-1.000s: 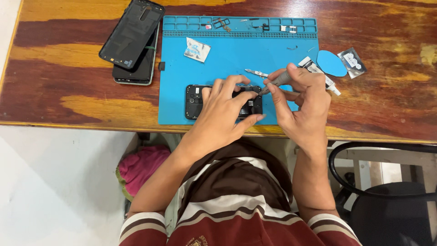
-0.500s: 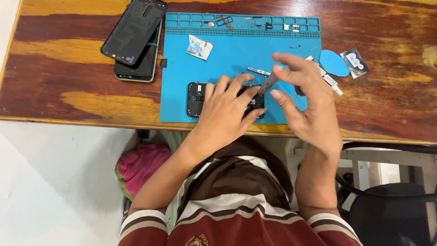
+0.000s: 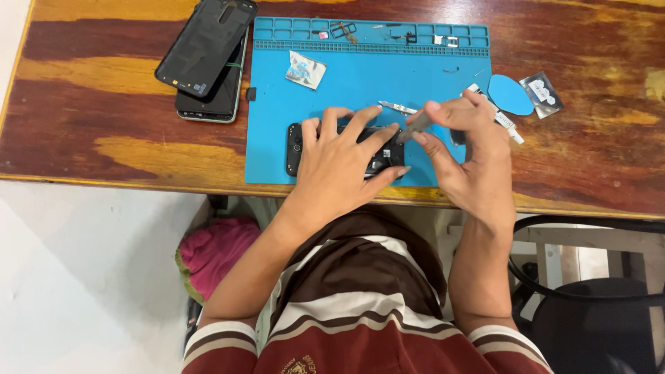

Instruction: The person uses a precision screwdriver to remove multiple screws from the back of a disassembled smartphone. The person then lifts the back cover and sets it aside, exposing the internal components. The person continues to remove additional screws from the interior of the device.

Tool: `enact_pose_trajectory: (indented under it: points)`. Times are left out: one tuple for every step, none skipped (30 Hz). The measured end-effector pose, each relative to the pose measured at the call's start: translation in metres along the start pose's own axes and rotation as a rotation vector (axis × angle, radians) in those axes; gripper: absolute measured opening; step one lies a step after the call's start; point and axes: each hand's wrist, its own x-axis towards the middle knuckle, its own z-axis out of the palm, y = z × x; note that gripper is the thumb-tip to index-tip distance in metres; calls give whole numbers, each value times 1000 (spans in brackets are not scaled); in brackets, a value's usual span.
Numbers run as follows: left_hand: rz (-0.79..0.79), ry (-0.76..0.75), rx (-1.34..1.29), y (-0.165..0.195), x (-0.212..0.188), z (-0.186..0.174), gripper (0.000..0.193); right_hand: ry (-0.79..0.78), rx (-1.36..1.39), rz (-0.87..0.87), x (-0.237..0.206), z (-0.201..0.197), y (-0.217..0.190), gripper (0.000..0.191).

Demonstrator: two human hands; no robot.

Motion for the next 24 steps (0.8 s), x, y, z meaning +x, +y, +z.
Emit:
enact_pose_trajectory:
  points:
    - [-5, -6, -4, 1, -1, 0, 55, 15, -8, -5, -1, -1, 1, 38]
    - [-9, -15, -10, 1, -1, 1, 56, 32, -16, -15, -1, -2, 3, 41]
    - [-9, -21, -14, 0, -1, 0, 57, 52, -24, -28, 0, -2, 5, 43]
    - [-10, -31, -21, 0, -1, 0, 57, 43, -14, -31, -2, -3, 6, 40]
    - [6, -42, -71, -2, 0, -2, 61, 33, -2, -36, -3, -3, 6, 37]
    - [23, -47, -117, -6, 1, -6, 65, 36, -15, -50, -3, -3, 7, 37]
    - [39, -52, -164, -11, 3, -10, 70, 40, -28, -64, -3, -2, 8, 36]
    - [33, 21, -158, -20, 5, -17, 60, 58, -63, -79, -2, -1, 8, 38]
    - [28, 92, -150, -33, 7, -27, 51, 78, -98, -91, -2, 0, 9, 40]
    - [25, 161, -144, -45, 8, -37, 41, 84, -113, -101, -1, 1, 8, 42]
    - [-66, 115, -131, -58, 10, -47, 31, 91, -130, -111, 0, 2, 9, 43]
    - [-157, 70, -119, -69, 14, -53, 22, 96, -149, -123, 1, 1, 8, 45]
    - [-150, 29, -61, -77, 20, -54, 20, 88, -73, -118, 2, 2, 9, 45]
    - [-142, -15, 0, -85, 25, -55, 19, 83, 6, -110, 3, 4, 8, 45]
    - [-136, -64, 58, -90, 28, -55, 19, 75, 84, -97, 3, 6, 7, 45]
    - [-108, -80, 65, -93, 31, -52, 19, 66, 87, -90, 4, 7, 6, 44]
    - [-76, -95, 70, -95, 34, -49, 18, 61, 86, -82, 4, 9, 5, 43]
    - [-40, -112, 74, -97, 35, -47, 18, 58, 83, -73, 4, 10, 4, 42]
    - [-37, -110, 84, -99, 34, -46, 17, 62, 69, -69, 4, 11, 4, 43]
    - [-30, -109, 95, -102, 33, -45, 16, 70, 54, -65, 4, 12, 4, 45]
    - [-22, -111, 103, -104, 33, -43, 15, 77, 40, -57, 4, 13, 3, 46]
    - [-38, -95, 94, -106, 33, -41, 12, 79, 35, -50, 3, 13, 4, 45]
    - [-57, -78, 84, -107, 33, -37, 9, 77, 30, -43, 3, 13, 4, 44]
    - [-76, -59, 74, -108, 32, -33, 6, 74, 24, -38, 2, 13, 5, 43]
